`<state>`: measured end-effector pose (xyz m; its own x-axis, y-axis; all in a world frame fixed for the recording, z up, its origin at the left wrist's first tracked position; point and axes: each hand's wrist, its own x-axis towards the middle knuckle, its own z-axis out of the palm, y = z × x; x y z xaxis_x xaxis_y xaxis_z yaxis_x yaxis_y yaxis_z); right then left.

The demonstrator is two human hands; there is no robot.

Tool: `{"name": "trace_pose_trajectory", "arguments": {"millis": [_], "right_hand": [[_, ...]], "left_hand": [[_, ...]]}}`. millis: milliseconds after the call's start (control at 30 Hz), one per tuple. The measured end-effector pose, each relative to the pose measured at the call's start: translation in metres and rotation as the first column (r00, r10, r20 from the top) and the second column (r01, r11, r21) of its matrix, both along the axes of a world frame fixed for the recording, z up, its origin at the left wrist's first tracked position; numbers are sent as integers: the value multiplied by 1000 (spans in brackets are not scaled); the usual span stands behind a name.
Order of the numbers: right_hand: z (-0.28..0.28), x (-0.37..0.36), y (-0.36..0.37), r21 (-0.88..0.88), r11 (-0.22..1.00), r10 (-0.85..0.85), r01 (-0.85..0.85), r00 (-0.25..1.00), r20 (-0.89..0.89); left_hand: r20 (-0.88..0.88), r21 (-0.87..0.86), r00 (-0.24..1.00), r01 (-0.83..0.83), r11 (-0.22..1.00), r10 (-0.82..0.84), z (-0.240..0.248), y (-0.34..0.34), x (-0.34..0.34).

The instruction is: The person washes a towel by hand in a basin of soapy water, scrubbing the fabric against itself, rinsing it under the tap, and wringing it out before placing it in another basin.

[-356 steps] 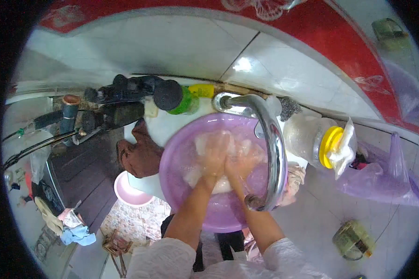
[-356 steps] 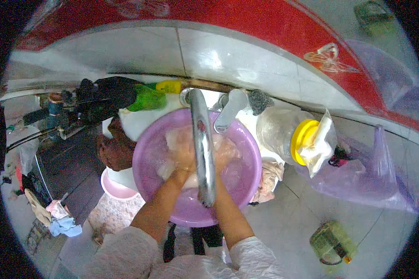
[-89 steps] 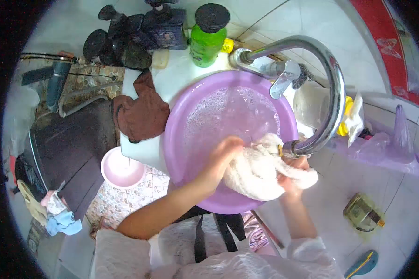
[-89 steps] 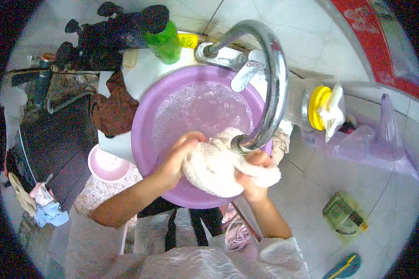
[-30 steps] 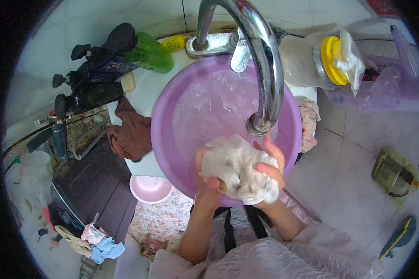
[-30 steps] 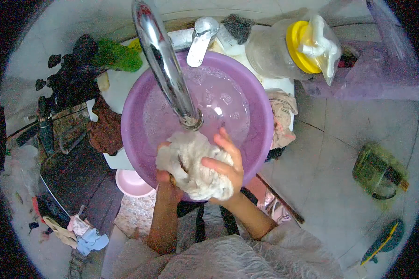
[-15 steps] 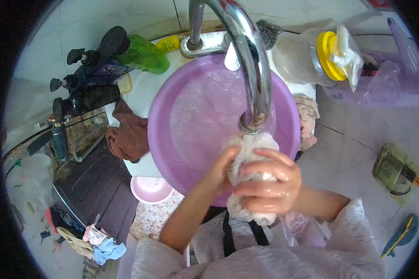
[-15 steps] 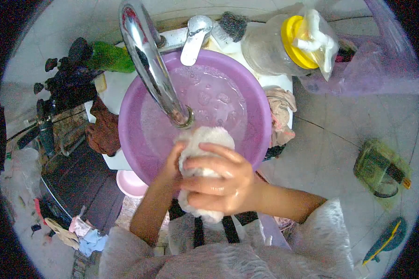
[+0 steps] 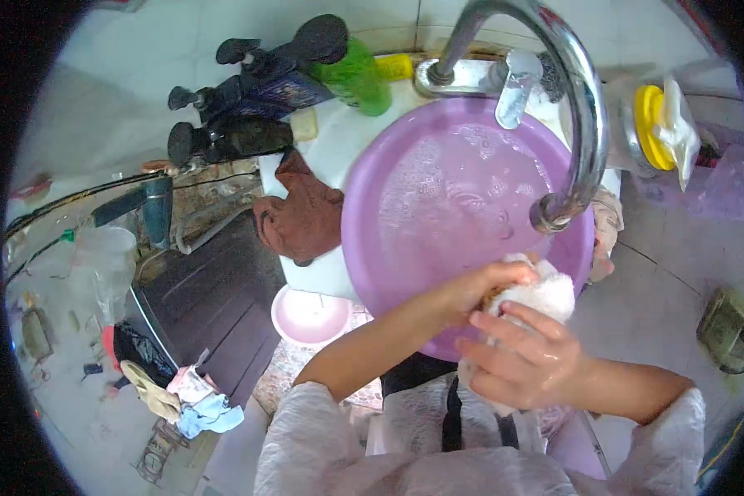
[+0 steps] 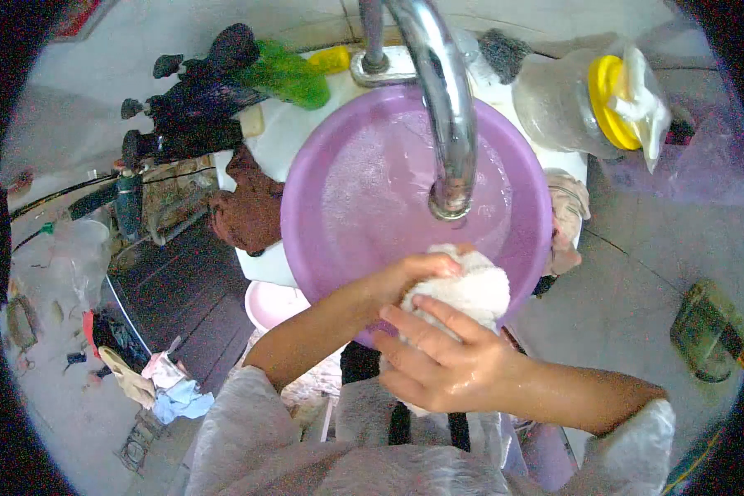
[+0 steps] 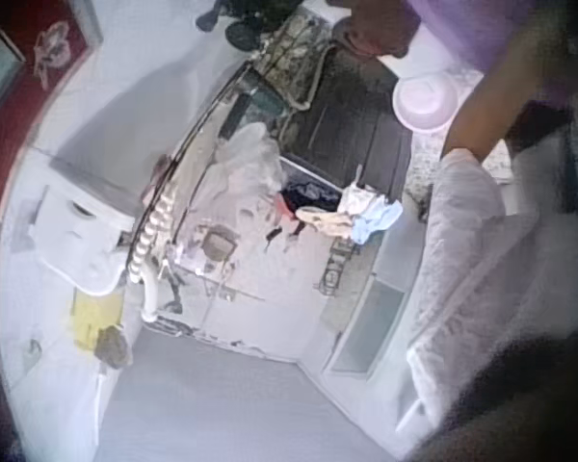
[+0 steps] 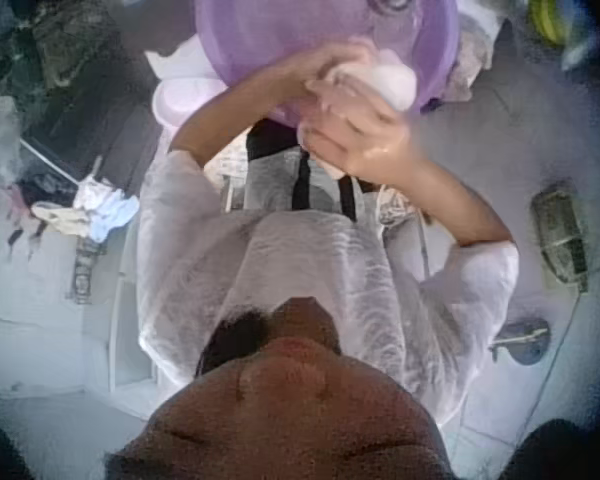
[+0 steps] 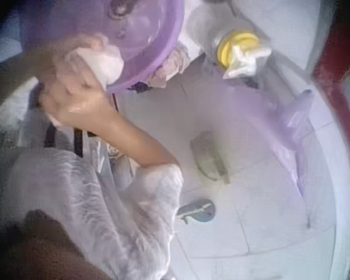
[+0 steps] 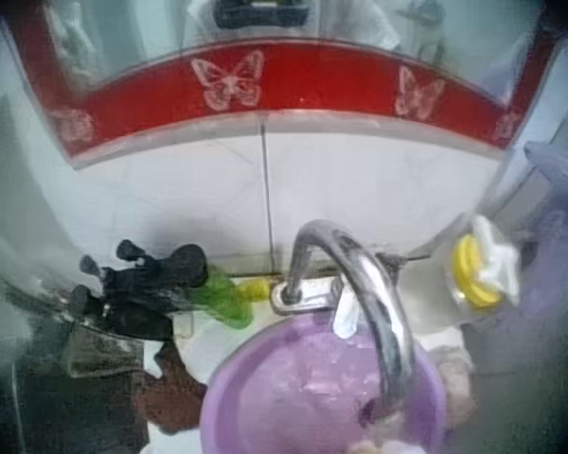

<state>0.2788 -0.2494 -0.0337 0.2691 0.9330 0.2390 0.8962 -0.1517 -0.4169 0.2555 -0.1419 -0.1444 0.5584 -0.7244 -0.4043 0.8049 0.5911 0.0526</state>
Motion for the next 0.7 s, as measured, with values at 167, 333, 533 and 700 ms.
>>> {"name": "trace_pose_trajectory", "arguments": {"millis": [167, 333, 533, 700], "right_hand": [[-6, 3, -3, -95, 941, 305, -325, 936, -177], [-22, -30, 17, -205, 871, 442, -446, 894, -68], [-32, -45, 39, -381, 706, 646, -596, 764, 3], [-40, -58, 36, -500, 658, 673, -562, 738, 56]], "left_hand": [[-33, 49, 989, 145, 988, -143, 7, 2, -13], [37, 108, 985, 166, 980, -171, -25, -3, -30], [9, 248, 992, 119, 961, -125, -7, 26, -35], [-32, 306, 994, 109, 946, -105, -13, 11, -40]]}}
